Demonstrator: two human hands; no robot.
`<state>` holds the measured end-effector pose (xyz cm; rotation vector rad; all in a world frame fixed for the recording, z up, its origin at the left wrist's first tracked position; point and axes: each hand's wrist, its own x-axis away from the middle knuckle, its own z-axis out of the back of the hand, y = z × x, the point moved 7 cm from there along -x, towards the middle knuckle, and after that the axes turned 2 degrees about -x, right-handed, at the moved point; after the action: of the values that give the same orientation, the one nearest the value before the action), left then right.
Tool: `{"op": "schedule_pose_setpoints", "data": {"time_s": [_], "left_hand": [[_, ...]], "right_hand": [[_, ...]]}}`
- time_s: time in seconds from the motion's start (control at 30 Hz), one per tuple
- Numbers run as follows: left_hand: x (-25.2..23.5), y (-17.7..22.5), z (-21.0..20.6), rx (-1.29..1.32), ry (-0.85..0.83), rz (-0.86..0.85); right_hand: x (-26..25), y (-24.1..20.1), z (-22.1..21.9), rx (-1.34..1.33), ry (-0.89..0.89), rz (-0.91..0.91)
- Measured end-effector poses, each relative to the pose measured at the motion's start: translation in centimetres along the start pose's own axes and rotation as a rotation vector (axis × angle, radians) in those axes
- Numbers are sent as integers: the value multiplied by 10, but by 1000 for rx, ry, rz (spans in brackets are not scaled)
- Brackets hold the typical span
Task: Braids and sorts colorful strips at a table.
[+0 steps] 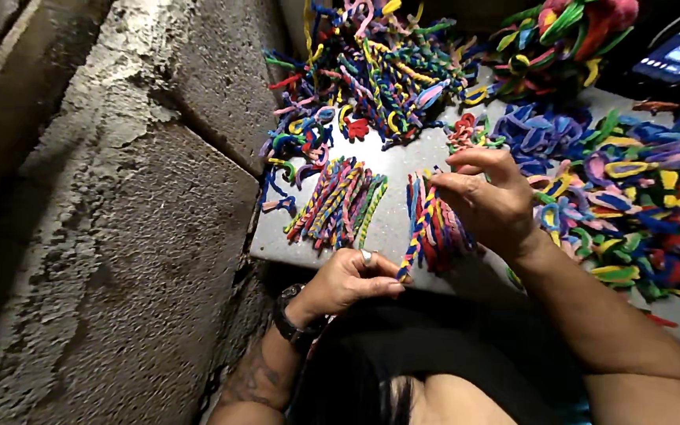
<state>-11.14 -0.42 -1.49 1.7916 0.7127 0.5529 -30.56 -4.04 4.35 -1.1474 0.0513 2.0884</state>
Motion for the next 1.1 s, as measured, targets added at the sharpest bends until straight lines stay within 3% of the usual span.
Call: {"op": "schedule_pose_setpoints", "data": {"time_s": [0.3,0.47,0.63,0.83,1.1], "left_hand": [[-21,20,-44,-248,-288,-294],[-25,36,-64,-581,-187,-692],[-14,48,-72,-906,-81,-978],[-6,52,-72,-1121,-96,-1018],[-2,54,-64,-1302,-99,-960]], "right_hand": [[22,2,-16,-204,16,-129],[35,-3,-21,-317,13,-199],[44,-17,-17,-471,12,-301],[55,-33,-16,-769,-64,-503],[58,-46,-25,-1283,-194,-958]]}}
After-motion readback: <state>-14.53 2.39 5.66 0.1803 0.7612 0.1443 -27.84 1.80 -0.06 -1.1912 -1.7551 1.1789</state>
